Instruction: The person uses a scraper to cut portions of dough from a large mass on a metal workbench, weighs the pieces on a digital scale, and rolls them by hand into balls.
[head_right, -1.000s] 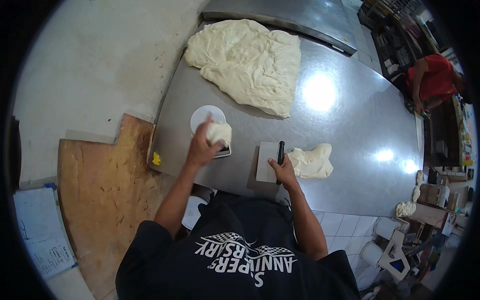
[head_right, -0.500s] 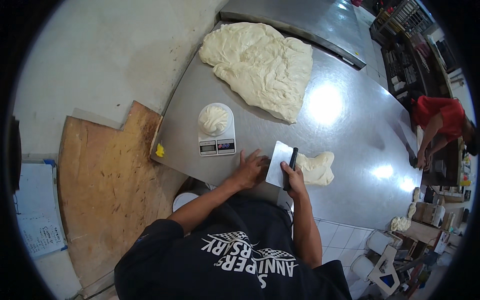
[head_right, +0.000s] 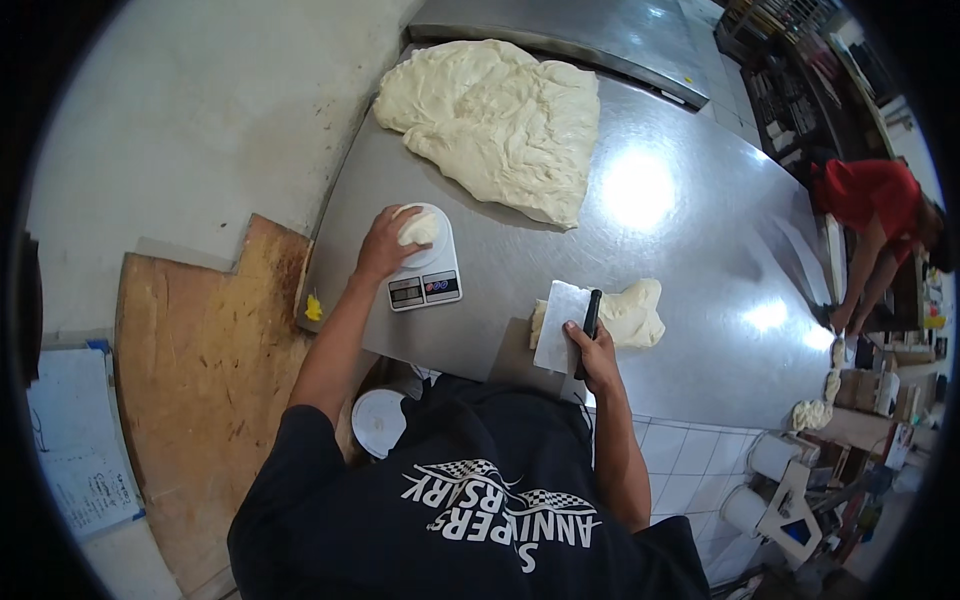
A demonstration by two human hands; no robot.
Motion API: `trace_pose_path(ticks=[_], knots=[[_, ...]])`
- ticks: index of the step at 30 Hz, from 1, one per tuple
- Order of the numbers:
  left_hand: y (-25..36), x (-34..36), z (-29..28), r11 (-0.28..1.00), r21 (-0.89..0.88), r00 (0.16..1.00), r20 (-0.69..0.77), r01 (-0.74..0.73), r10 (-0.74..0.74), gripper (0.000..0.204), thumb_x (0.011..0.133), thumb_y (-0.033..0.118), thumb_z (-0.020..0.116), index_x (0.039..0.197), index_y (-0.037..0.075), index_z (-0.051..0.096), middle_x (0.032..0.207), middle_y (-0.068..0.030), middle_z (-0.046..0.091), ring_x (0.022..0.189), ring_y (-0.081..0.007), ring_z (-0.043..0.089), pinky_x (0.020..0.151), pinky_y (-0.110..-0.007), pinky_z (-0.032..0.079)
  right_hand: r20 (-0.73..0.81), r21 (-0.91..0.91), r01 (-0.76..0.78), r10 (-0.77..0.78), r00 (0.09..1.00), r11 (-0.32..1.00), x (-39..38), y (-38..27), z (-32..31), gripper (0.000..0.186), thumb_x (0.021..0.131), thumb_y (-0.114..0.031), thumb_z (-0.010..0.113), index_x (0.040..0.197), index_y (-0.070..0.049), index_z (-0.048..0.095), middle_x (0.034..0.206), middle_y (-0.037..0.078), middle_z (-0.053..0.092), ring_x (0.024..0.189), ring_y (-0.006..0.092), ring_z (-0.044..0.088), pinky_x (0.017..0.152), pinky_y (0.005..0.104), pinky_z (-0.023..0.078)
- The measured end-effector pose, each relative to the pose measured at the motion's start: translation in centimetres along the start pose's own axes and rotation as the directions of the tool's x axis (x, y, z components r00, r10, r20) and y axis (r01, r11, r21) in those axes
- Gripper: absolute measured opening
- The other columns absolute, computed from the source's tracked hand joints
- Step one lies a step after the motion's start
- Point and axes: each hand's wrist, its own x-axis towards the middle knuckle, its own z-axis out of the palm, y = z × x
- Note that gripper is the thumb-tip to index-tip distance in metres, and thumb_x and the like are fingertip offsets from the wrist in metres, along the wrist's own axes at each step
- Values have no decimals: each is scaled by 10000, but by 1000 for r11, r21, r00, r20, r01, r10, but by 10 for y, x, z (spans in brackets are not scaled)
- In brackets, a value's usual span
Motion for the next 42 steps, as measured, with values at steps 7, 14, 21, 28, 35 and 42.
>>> trace_pose_path(ticks=[7, 14, 21, 28, 35, 42], knots=[[0, 10, -1, 850, -468, 961, -10, 241, -277, 506, 851, 314, 856, 1260, 67, 690, 1211, -145, 708, 1108, -280, 693, 948, -382, 542, -93, 56, 7, -2, 996, 998, -4, -11, -7, 413, 962, -218, 734, 1282, -3, 587, 1090, 85, 688, 953, 173, 667, 841, 337, 555], [140, -64, 62, 928, -366, 986, 113, -73, 122, 709, 712, 186, 907, 1350, 73, 620, 1217, -159, 642, 1127, -345, 632, 988, -430, 519, -156, -141, 99, -121, 980, 985, -12, -2, -3, 483, 888, -154, 776, 1289, 10, 561, 1112, 117, 705, 983, 205, 687, 883, 360, 552], [146, -92, 97, 955, -196, 956, 148, -222, 252, 737, 651, 209, 916, 1322, 89, 637, 1173, -106, 652, 1076, -312, 633, 916, -420, 543, -77, -635, 254, -386, 919, 730, 3, 9, 27, 407, 864, -176, 753, 1105, 14, 485, 885, 316, 675, 866, 491, 689, 741, 520, 533], [141, -94, 89, 963, -204, 947, 232, -174, 221, 657, 670, 178, 902, 1283, 143, 667, 1156, -83, 658, 1062, -312, 646, 880, -421, 556, -48, -823, 209, -432, 901, 528, 17, 36, 71, 441, 876, -125, 672, 1156, 40, 374, 754, 344, 647, 726, 559, 650, 665, 634, 518], [125, -87, 88, 949, -306, 954, 257, -73, 156, 549, 728, 230, 897, 1235, 144, 703, 1189, -97, 643, 1038, -341, 665, 886, -436, 563, -38, -865, 170, -399, 916, 472, 35, 31, 92, 456, 892, -159, 662, 1207, 29, 391, 781, 340, 656, 755, 559, 649, 699, 645, 507], [84, -44, 13, 951, -306, 997, 55, -42, 62, 643, 830, 210, 836, 1417, 76, 609, 1364, -166, 588, 1135, -347, 643, 994, -419, 522, -31, -561, 135, -184, 982, 816, 51, 45, 43, 488, 898, -230, 753, 1224, 12, 482, 865, 207, 693, 728, 350, 696, 654, 487, 558]])
